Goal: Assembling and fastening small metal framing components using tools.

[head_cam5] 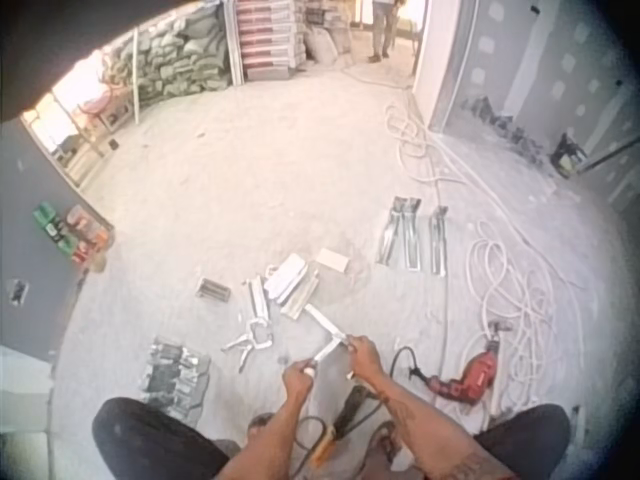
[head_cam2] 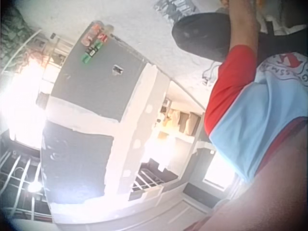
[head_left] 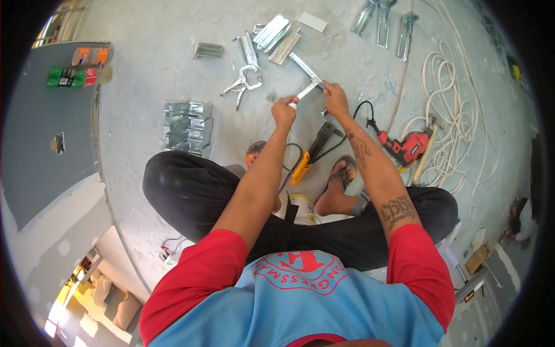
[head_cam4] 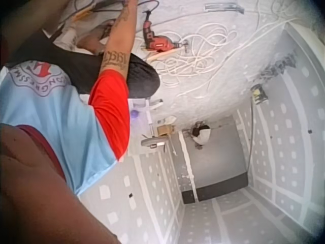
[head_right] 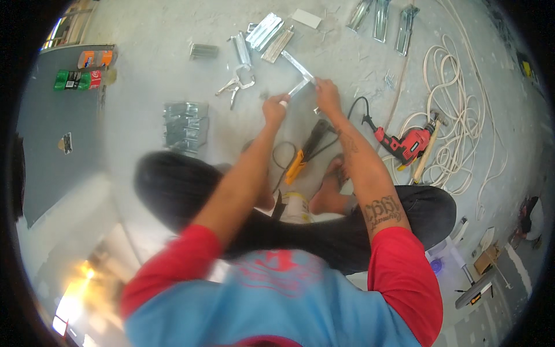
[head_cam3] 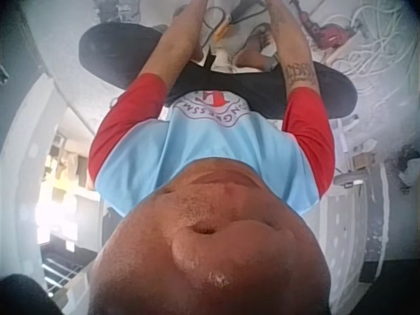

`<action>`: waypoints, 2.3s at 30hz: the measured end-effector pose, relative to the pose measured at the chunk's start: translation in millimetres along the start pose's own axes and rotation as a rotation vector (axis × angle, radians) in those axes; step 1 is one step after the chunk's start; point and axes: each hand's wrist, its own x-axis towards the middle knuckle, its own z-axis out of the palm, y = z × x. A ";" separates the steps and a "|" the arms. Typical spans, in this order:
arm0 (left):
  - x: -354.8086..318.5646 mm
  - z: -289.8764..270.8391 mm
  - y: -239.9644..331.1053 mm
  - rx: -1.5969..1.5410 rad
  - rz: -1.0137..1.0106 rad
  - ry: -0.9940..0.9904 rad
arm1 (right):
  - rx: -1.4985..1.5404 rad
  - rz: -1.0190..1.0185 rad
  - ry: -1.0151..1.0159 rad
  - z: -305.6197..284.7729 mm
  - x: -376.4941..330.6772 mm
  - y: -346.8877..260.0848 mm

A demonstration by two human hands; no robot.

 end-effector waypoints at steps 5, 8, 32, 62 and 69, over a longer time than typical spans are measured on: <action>0.9 -1.7 2.1 0.022 -0.025 -0.036 | -0.028 0.020 -0.016 -2.5 0.6 1.2; 1.1 -4.4 -5.2 -0.009 -0.113 -0.115 | -0.021 0.022 -0.041 -7.2 -3.3 -0.8; 60.9 -37.5 -9.5 0.208 -0.157 0.174 | 0.292 0.816 0.686 -12.3 -109.2 -17.2; -26.3 27.3 35.1 0.270 0.108 -0.265 | 0.082 0.189 -0.207 -32.8 -3.1 16.8; -23.6 26.7 35.2 0.259 0.060 -0.272 | 0.152 0.296 -0.228 -32.7 -2.2 16.1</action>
